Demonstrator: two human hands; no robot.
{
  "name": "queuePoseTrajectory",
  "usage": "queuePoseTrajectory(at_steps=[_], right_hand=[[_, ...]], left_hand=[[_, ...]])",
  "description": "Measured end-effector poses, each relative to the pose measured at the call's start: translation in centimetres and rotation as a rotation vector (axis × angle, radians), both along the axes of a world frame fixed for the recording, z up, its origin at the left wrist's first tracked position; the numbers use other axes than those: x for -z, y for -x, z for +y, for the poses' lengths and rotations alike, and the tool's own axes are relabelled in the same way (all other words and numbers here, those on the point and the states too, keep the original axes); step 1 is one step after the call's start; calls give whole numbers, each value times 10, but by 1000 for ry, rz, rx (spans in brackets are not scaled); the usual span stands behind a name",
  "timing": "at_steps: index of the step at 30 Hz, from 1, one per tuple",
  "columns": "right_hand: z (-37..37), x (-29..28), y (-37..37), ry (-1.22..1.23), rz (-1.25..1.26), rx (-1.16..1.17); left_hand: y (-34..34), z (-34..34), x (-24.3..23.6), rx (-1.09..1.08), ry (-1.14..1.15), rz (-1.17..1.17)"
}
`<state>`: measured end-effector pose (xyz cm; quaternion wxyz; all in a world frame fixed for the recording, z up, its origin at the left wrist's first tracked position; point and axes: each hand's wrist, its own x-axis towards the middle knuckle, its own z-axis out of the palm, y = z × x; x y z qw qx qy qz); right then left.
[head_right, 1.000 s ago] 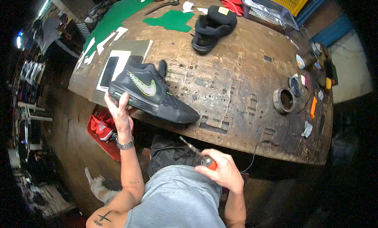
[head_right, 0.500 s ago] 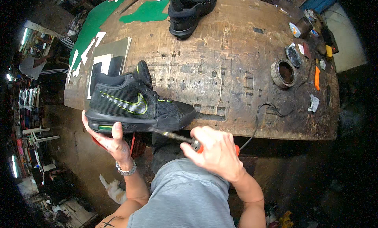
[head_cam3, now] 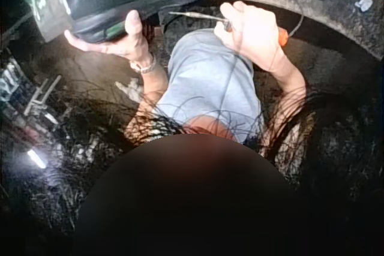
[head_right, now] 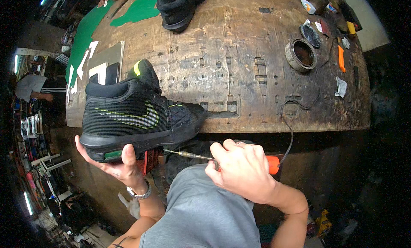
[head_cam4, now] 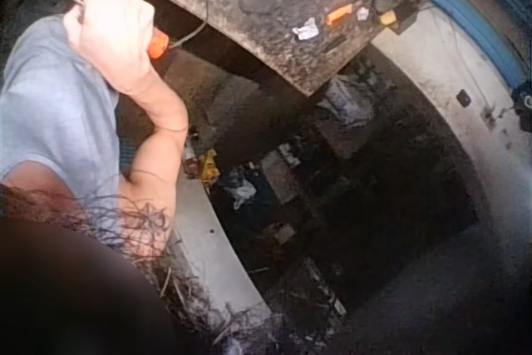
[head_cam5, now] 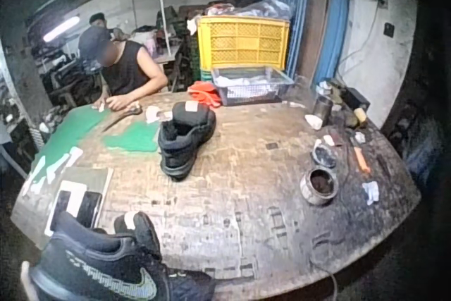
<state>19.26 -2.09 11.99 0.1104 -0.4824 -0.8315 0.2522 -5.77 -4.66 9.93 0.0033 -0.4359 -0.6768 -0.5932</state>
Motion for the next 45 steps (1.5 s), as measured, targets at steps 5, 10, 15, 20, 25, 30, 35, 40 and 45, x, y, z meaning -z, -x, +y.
queuePoseTrajectory(at_steps=[5, 10, 15, 20, 25, 30, 35, 40, 45], right_hand=[[0, -3, -6, 67, -6, 57], [-2, -3, -6, 91, -19, 86], [-5, 2, -5, 90, 4, 95], [-14, 12, 3, 122, 93, 160], [-30, 26, 17, 229, 231, 252], [-41, 36, 29, 277, 357, 280], [-47, 46, 46, 296, 513, 302], [-50, 56, 57, 296, 620, 266], [-51, 63, 67, 256, 702, 255]], left_hand=[[-3, 1, 0, -7, -18, -28], [-5, 3, -2, 8, -17, -54], [-4, 4, -2, 10, -30, -52], [-3, 4, -4, -19, -7, -8], [-2, 4, -4, -34, -1, 8], [2, 4, -1, -43, -11, 63], [0, 3, -1, -30, -2, -19], [0, 3, 0, -37, -16, -14], [4, 5, 0, -45, -13, 40]])
